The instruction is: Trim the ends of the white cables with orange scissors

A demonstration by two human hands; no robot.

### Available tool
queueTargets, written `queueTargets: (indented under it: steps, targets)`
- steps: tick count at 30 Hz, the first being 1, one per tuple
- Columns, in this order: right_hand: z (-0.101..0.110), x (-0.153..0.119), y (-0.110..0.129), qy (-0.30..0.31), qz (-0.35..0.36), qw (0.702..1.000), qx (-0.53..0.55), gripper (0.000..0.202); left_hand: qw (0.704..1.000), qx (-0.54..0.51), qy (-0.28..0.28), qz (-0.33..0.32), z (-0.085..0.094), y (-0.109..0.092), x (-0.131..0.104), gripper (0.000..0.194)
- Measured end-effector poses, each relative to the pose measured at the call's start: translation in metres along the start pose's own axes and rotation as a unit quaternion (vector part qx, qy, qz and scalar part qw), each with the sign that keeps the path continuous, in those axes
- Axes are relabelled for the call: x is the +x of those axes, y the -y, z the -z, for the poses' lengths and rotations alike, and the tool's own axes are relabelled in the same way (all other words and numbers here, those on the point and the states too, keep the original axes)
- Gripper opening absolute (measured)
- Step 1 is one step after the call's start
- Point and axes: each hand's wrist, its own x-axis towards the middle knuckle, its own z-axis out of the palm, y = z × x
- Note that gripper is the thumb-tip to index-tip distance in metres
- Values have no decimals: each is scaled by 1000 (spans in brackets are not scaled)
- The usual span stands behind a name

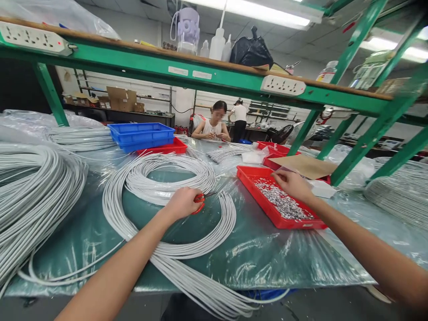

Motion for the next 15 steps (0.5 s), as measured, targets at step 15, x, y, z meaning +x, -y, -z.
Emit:
queueTargets:
  steps: [15]
  targets:
    - [-94, 11, 114, 207, -13, 962, 179, 24, 1000, -10, 1, 3, 3, -1, -1, 12]
